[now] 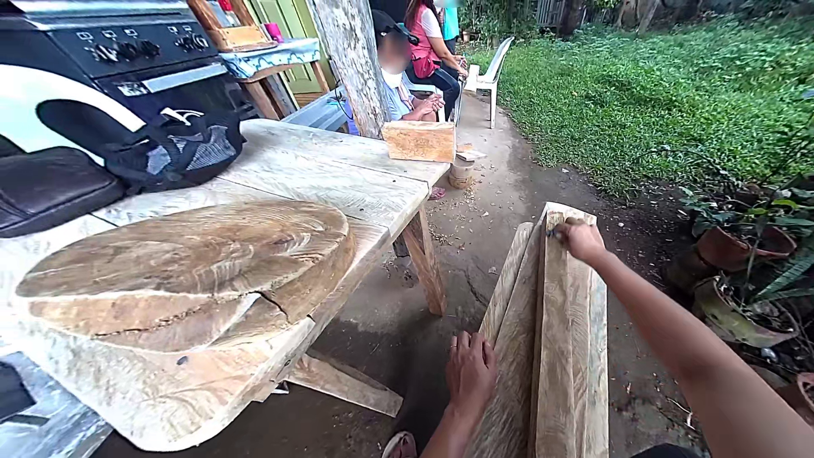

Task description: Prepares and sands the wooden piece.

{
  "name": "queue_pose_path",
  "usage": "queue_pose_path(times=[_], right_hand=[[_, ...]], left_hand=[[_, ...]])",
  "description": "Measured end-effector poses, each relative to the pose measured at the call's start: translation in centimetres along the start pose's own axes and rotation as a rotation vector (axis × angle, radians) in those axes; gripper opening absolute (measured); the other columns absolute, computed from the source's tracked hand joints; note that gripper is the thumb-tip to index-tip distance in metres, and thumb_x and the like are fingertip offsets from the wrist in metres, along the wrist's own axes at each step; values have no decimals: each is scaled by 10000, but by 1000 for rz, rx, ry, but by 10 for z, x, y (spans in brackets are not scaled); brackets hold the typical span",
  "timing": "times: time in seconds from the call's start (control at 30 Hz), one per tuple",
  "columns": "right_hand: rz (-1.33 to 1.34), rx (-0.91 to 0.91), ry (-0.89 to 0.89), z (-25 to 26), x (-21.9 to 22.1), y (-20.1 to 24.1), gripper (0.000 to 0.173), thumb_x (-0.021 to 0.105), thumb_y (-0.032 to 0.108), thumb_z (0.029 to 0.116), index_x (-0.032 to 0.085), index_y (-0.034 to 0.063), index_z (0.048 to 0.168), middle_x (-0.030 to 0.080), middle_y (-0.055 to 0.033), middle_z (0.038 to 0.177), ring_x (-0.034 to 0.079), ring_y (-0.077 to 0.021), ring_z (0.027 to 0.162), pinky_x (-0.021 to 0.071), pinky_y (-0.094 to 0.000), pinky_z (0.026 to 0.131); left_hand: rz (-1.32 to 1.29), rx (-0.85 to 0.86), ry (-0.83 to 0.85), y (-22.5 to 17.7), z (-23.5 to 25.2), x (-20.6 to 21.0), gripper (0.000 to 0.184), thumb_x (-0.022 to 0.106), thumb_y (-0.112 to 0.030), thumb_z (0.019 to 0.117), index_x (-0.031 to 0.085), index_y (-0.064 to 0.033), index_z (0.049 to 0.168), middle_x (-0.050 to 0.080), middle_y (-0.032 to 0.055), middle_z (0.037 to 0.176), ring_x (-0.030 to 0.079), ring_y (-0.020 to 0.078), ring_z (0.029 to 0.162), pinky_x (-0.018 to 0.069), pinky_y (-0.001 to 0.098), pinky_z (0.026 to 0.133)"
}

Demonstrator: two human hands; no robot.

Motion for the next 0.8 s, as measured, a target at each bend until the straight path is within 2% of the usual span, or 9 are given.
queue_pose_path(times=[0.1, 0.2, 0.37, 0.47, 0.53, 0.6, 0.7, 0.77, 0.8], right_hand=[[16, 162, 11, 47, -2, -14, 262, 597, 179, 1035, 712, 97, 1257, 620, -248, 1349, 550, -480, 1297, 432, -710, 1020], [23, 233, 32, 67, -4, -16, 278, 591, 188, 1034, 712, 72, 1256, 613, -252, 1375, 539, -478, 1324, 447, -687, 1039], [-9, 142, -40, 34, 5, -2, 250, 648, 156, 985, 714, 37, 1196, 625, -257, 1312, 546, -488, 1275, 455, -691, 998], [11, 16, 21, -22, 10, 17, 285, 584, 181, 1027, 698, 48, 1251, 624, -225, 1323, 569, -446, 1266, 479, -622, 1024], [71, -80, 51, -76, 16, 33, 315, 537, 178, 1042, 688, 47, 1285, 625, -216, 1344, 570, -424, 1279, 465, -582, 1064], [139, -187, 13, -141, 18, 58, 309, 543, 142, 1024, 711, 39, 1262, 655, -220, 1290, 592, -417, 1239, 476, -546, 1063], [252, -392, -130, -250, 17, 106, 246, 590, 77, 969, 774, 70, 1132, 722, -174, 1136, 672, -385, 1081, 556, -524, 940], [292, -510, -212, -315, 17, 135, 208, 610, 118, 952, 791, 141, 1052, 737, -105, 1036, 699, -312, 962, 592, -470, 824], [305, -540, -210, -340, 17, 145, 180, 628, 131, 962, 786, 170, 1039, 738, -79, 1012, 703, -279, 953, 590, -443, 822]], left_hand=[[34, -3, 3, -1, 1, -1, 340, 494, -268, 1033, 740, -51, 1123, 693, 176, 1139, 648, 355, 1136, 543, 463, 933], [63, 16, -23, -5, 2, 0, 336, 487, -265, 1029, 744, -60, 1101, 694, 168, 1118, 661, 350, 1101, 559, 465, 874], [62, 1, 4, -6, 1, 3, 352, 459, -278, 1044, 733, -73, 1129, 683, 158, 1136, 648, 336, 1125, 554, 448, 885], [51, -3, 35, -4, 2, 5, 364, 445, -282, 1047, 728, -77, 1148, 681, 158, 1155, 638, 332, 1153, 548, 447, 911], [42, -2, 55, -4, 2, 6, 364, 441, -276, 1049, 722, -68, 1151, 681, 168, 1169, 634, 345, 1171, 544, 455, 927], [27, 14, 48, -5, 2, 5, 362, 443, -267, 1052, 717, -53, 1152, 681, 184, 1169, 636, 365, 1168, 542, 476, 932], [14, 29, 29, -6, 0, 3, 373, 445, -255, 1058, 718, -33, 1181, 676, 216, 1193, 628, 398, 1186, 533, 520, 943], [15, 28, 21, -4, 0, 1, 374, 444, -253, 1058, 717, -32, 1187, 677, 217, 1192, 623, 405, 1192, 530, 521, 946], [16, 32, 10, -4, -1, 0, 372, 447, -251, 1054, 720, -32, 1180, 679, 216, 1183, 626, 404, 1183, 533, 520, 937]])
Point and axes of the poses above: each hand's wrist, its own z-axis towards the middle knuckle, its own x-axis out of the palm, y = z × x, the point moved 7 cm from there along z, towards the middle knuckle
